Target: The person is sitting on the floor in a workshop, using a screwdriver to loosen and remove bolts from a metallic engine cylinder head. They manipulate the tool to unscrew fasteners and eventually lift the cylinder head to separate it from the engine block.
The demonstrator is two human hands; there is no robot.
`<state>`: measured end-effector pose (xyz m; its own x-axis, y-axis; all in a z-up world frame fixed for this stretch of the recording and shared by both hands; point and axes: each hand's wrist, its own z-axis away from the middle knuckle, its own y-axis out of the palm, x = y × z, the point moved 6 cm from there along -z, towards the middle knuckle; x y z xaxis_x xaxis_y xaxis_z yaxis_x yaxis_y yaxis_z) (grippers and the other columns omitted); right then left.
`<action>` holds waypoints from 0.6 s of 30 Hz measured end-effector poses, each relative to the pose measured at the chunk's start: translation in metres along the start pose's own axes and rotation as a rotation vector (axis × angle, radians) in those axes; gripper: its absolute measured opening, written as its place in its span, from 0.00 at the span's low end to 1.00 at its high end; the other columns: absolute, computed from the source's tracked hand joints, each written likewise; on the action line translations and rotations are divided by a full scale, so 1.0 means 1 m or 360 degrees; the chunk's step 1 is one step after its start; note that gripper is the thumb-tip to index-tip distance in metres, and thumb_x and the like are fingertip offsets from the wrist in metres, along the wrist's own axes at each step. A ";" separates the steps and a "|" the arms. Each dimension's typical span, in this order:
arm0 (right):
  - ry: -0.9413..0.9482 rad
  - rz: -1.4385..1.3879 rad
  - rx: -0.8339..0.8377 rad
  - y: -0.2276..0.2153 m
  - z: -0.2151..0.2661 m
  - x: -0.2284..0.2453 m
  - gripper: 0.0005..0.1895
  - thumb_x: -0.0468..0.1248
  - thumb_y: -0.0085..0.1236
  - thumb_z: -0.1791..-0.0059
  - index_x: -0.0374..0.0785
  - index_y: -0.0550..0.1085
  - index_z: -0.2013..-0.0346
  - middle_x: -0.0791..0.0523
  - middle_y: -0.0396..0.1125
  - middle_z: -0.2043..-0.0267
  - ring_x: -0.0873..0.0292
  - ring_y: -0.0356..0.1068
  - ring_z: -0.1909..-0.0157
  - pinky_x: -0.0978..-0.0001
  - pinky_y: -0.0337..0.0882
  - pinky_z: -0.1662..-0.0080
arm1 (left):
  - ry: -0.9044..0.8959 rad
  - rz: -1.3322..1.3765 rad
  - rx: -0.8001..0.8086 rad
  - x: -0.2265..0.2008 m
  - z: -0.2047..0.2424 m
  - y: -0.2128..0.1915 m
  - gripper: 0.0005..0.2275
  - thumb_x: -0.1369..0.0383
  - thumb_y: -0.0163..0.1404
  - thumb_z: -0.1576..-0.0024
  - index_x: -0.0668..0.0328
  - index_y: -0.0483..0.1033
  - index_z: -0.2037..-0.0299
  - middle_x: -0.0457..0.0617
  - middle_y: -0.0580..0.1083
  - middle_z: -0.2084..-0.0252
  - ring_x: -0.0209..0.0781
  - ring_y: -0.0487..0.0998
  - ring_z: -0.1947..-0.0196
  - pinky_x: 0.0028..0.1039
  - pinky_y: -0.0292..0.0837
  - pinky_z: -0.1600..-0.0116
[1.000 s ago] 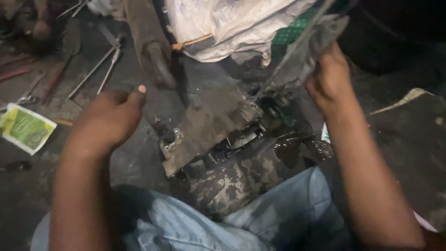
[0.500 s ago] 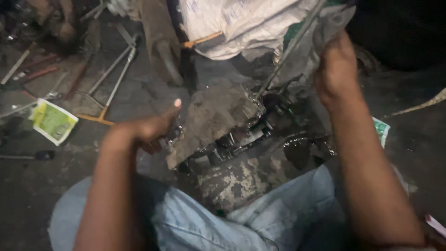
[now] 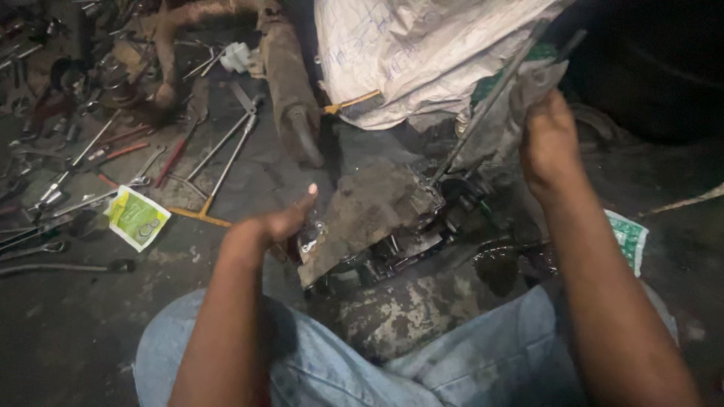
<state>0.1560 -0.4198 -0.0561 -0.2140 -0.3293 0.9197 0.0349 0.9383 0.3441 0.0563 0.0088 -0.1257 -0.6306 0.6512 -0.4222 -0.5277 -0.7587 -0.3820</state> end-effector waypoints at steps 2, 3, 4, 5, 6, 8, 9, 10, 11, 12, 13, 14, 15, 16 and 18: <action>-0.0148 -0.0046 0.0099 -0.001 -0.002 0.000 0.20 0.34 0.40 0.39 0.38 0.62 0.31 0.56 0.65 0.33 0.58 0.65 0.33 0.65 0.64 0.31 | 0.0068 0.0066 0.0072 -0.005 0.002 0.006 0.48 0.27 0.22 0.54 0.40 0.44 0.23 0.57 0.56 0.25 0.74 0.67 0.32 0.62 0.66 0.34; -0.0228 -0.0075 0.0151 -0.002 -0.005 -0.001 0.20 0.32 0.40 0.39 0.37 0.62 0.30 0.55 0.64 0.33 0.58 0.64 0.33 0.64 0.63 0.30 | 0.0103 0.0098 0.0100 -0.007 0.004 0.007 0.48 0.26 0.23 0.55 0.37 0.44 0.24 0.52 0.52 0.23 0.73 0.65 0.32 0.65 0.69 0.35; -0.0221 -0.0003 0.0135 -0.007 -0.008 -0.004 0.22 0.31 0.39 0.39 0.36 0.62 0.29 0.54 0.64 0.35 0.58 0.64 0.35 0.64 0.63 0.32 | -0.0037 0.0101 0.0086 -0.002 0.006 0.007 0.49 0.25 0.23 0.54 0.42 0.42 0.23 0.60 0.53 0.24 0.74 0.65 0.31 0.64 0.67 0.34; -0.0208 0.0074 0.0111 -0.013 -0.007 -0.007 0.23 0.30 0.38 0.39 0.36 0.63 0.28 0.54 0.64 0.36 0.57 0.63 0.37 0.64 0.63 0.34 | -0.0180 0.0099 0.0082 0.006 0.007 0.009 0.51 0.24 0.23 0.52 0.46 0.39 0.22 0.68 0.53 0.24 0.75 0.64 0.31 0.62 0.65 0.33; -0.0194 0.0150 0.0088 -0.017 -0.006 -0.009 0.25 0.30 0.38 0.40 0.35 0.63 0.26 0.53 0.64 0.38 0.57 0.63 0.40 0.64 0.64 0.36 | -0.0323 0.0098 0.0079 0.013 0.008 0.011 0.53 0.23 0.22 0.51 0.51 0.37 0.22 0.77 0.54 0.25 0.77 0.63 0.30 0.61 0.63 0.32; -0.0158 0.0117 -0.0040 -0.019 -0.006 -0.015 0.26 0.30 0.37 0.42 0.38 0.60 0.27 0.54 0.65 0.37 0.57 0.65 0.39 0.62 0.66 0.37 | -0.0265 0.0117 0.0157 0.010 0.005 0.015 0.53 0.22 0.20 0.53 0.49 0.38 0.22 0.73 0.54 0.24 0.76 0.61 0.29 0.60 0.56 0.31; -0.0148 0.0100 -0.0101 -0.017 -0.006 -0.016 0.26 0.31 0.37 0.43 0.39 0.58 0.28 0.54 0.65 0.36 0.56 0.66 0.38 0.61 0.68 0.37 | -0.0230 0.0127 0.0191 0.009 0.002 0.017 0.54 0.22 0.18 0.55 0.47 0.39 0.22 0.71 0.54 0.24 0.75 0.60 0.29 0.60 0.52 0.30; -0.0208 0.0022 -0.0016 -0.010 -0.005 -0.012 0.28 0.30 0.36 0.44 0.39 0.57 0.27 0.55 0.64 0.34 0.57 0.65 0.35 0.62 0.67 0.34 | -0.0218 0.0164 0.0170 0.012 0.001 0.017 0.53 0.22 0.19 0.54 0.47 0.38 0.22 0.70 0.52 0.24 0.76 0.60 0.29 0.60 0.52 0.29; -0.0270 -0.0053 0.0063 -0.004 -0.001 -0.006 0.30 0.28 0.36 0.46 0.39 0.56 0.26 0.55 0.63 0.32 0.57 0.64 0.32 0.62 0.66 0.32 | -0.0203 0.0195 0.0152 0.013 0.000 0.018 0.52 0.23 0.21 0.53 0.46 0.37 0.22 0.69 0.51 0.23 0.77 0.60 0.28 0.59 0.51 0.28; -0.0332 -0.0126 0.0143 0.003 0.002 0.000 0.32 0.27 0.36 0.47 0.39 0.55 0.26 0.56 0.61 0.29 0.57 0.63 0.29 0.63 0.65 0.29 | -0.0188 0.0225 0.0135 0.012 -0.003 0.017 0.51 0.24 0.22 0.53 0.46 0.36 0.22 0.68 0.49 0.22 0.79 0.60 0.28 0.59 0.50 0.28; -0.0270 -0.0183 0.0116 0.006 0.006 0.000 0.31 0.28 0.37 0.46 0.39 0.55 0.26 0.55 0.61 0.30 0.56 0.64 0.31 0.61 0.66 0.32 | -0.0171 0.0236 0.0135 0.012 -0.006 0.019 0.51 0.24 0.22 0.52 0.46 0.38 0.22 0.66 0.50 0.22 0.78 0.61 0.28 0.59 0.51 0.28; -0.0208 -0.0240 0.0089 0.008 0.010 0.001 0.30 0.30 0.38 0.45 0.39 0.55 0.26 0.55 0.62 0.31 0.55 0.64 0.32 0.60 0.67 0.34 | -0.0155 0.0247 0.0134 0.012 -0.011 0.020 0.51 0.24 0.22 0.52 0.45 0.40 0.22 0.64 0.52 0.23 0.78 0.61 0.29 0.59 0.52 0.28; -0.0146 -0.0298 0.0070 0.011 0.012 0.002 0.29 0.31 0.38 0.43 0.39 0.55 0.26 0.54 0.62 0.32 0.54 0.65 0.34 0.59 0.68 0.37 | -0.0139 0.0265 0.0129 0.013 -0.015 0.021 0.50 0.25 0.23 0.52 0.45 0.42 0.22 0.62 0.53 0.23 0.78 0.61 0.30 0.59 0.53 0.28; -0.0138 -0.0387 0.0077 0.011 0.014 0.007 0.29 0.30 0.39 0.45 0.38 0.58 0.27 0.54 0.63 0.32 0.54 0.66 0.33 0.59 0.69 0.36 | -0.0078 0.0291 0.0145 0.012 -0.019 0.023 0.49 0.25 0.23 0.52 0.43 0.46 0.23 0.60 0.57 0.24 0.73 0.63 0.32 0.60 0.55 0.29; -0.0129 -0.0583 0.0092 0.014 0.015 0.013 0.30 0.29 0.41 0.50 0.36 0.62 0.30 0.53 0.66 0.32 0.55 0.68 0.31 0.58 0.71 0.33 | 0.0042 0.0335 0.0158 0.012 -0.028 0.022 0.46 0.27 0.24 0.53 0.39 0.55 0.25 0.58 0.65 0.28 0.63 0.68 0.35 0.62 0.58 0.32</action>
<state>0.1393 -0.4093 -0.0420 -0.2786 -0.6370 0.7188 -0.1131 0.7650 0.6340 0.0532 0.0002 -0.1625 -0.7185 0.4776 -0.5056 -0.4404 -0.8751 -0.2009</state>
